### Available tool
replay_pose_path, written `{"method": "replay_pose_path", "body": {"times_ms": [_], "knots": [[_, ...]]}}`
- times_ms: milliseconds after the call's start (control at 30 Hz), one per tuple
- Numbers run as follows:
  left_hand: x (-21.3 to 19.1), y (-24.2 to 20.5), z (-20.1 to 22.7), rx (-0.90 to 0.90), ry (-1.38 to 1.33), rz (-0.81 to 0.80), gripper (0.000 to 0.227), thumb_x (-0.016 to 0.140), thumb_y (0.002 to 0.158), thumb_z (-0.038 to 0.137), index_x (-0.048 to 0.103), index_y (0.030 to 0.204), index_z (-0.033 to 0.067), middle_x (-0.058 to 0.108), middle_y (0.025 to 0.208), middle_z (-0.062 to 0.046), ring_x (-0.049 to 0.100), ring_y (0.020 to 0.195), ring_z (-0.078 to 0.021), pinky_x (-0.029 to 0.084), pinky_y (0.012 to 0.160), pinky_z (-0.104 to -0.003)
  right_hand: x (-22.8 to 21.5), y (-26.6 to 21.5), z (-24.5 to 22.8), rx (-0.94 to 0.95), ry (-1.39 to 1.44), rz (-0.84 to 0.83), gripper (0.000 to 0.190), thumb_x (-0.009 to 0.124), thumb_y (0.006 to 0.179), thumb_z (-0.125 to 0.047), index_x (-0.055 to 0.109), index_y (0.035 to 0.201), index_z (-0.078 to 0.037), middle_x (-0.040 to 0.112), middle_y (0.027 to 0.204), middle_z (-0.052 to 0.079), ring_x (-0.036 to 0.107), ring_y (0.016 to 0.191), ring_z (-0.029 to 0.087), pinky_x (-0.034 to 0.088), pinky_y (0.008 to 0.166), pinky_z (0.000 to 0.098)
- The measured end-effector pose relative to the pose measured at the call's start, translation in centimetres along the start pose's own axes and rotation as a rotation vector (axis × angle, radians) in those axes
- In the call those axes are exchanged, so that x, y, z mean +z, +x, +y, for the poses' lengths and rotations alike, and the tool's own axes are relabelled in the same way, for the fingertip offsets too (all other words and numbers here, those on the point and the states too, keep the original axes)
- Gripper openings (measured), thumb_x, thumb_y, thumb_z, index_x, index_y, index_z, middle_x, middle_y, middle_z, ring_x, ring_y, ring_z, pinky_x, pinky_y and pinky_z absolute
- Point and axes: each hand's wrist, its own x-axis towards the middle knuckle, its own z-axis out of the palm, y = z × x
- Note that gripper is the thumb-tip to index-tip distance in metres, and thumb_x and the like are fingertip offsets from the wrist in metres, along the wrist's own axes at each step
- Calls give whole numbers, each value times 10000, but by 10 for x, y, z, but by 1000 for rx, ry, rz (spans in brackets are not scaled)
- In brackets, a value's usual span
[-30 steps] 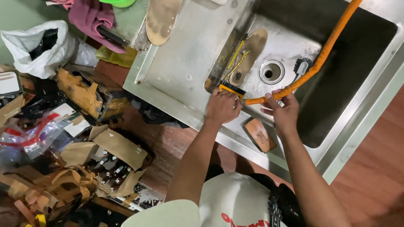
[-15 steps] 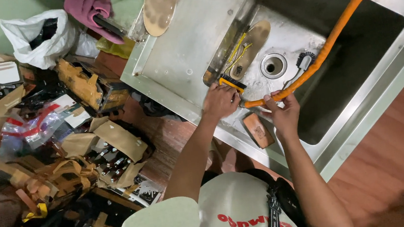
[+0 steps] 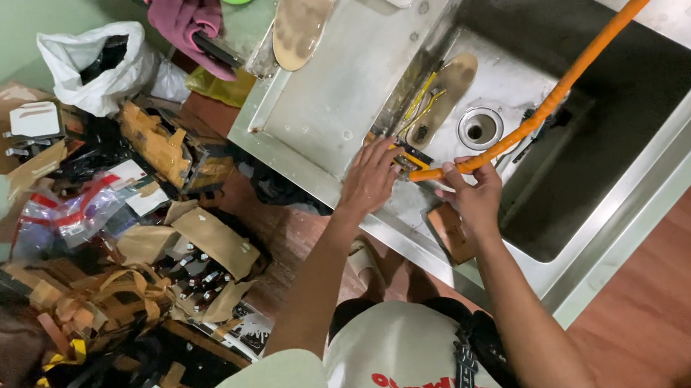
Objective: The person scrubs two beige shoe insoles in a stainless steel sink using a brush and a sponge, then rinses them with a hose. The insoles are handled one at a time, scrubbed on both sides, and rinsed before being set aside.
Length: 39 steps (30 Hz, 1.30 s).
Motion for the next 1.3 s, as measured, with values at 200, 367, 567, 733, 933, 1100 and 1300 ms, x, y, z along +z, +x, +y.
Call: {"method": "replay_pose_path", "body": {"times_ms": [200, 367, 567, 733, 933, 1100, 1300], "knots": [[-53, -2, -18, -258, 158, -289, 744, 408, 1148, 511, 179, 1753, 143, 73, 1833, -175, 86, 1693, -348, 142, 1341, -624, 28, 10, 4, -24, 9, -37, 253, 782, 1024, -129, 644, 1207, -20, 515, 990, 40, 796, 794, 237, 725, 674, 381], [-72, 15, -17, -413, 229, -390, 886, 328, 1119, 674, 73, 1767, 125, -5, 1835, -184, -3, 1700, -357, 91, 1340, -656, 45, 15, 2, -20, 23, -23, 247, 781, 1023, -129, 651, 1204, -23, 511, 982, 35, 800, 804, 258, 729, 678, 399], [-35, 7, -53, -359, 165, -204, 754, 378, 1140, 580, 143, 1766, 231, 4, 1847, -104, 41, 1705, -295, 122, 1335, -659, 58, 17, 3, -12, 41, -40, 268, 792, 1022, -133, 656, 1223, -21, 492, 961, 34, 815, 825, 328, 726, 680, 451], [-24, 8, -56, -523, 147, 29, 707, 495, 1129, 455, 263, 1722, 147, 133, 1809, -190, 158, 1680, -351, 219, 1355, -561, 65, 17, -2, -18, 67, -32, 259, 789, 1022, -132, 650, 1214, -28, 481, 954, 27, 814, 830, 322, 723, 699, 449], [-25, 16, -48, -766, 349, 9, 913, 330, 1094, 703, 107, 1754, 114, 8, 1782, -305, 21, 1643, -542, 99, 1300, -717, 65, 32, 8, -13, 84, -57, 291, 785, 1033, -163, 636, 1251, -40, 459, 971, 22, 815, 844, 341, 720, 679, 431], [-34, 23, -44, -776, 348, -54, 950, 289, 1084, 728, 63, 1748, 88, 14, 1771, -333, 36, 1635, -563, 101, 1287, -728, 66, 43, 13, -1, 109, -26, 284, 771, 1034, -153, 631, 1257, -48, 461, 972, 21, 812, 847, 326, 720, 670, 408], [-39, 28, -42, -769, 352, -153, 1000, 246, 1065, 770, 9, 1740, 71, -34, 1753, -374, -25, 1621, -594, 87, 1275, -742, 73, 46, 5, 31, 102, 29, 279, 767, 1034, -154, 639, 1258, -49, 470, 969, 25, 814, 853, 316, 725, 691, 415]]}}
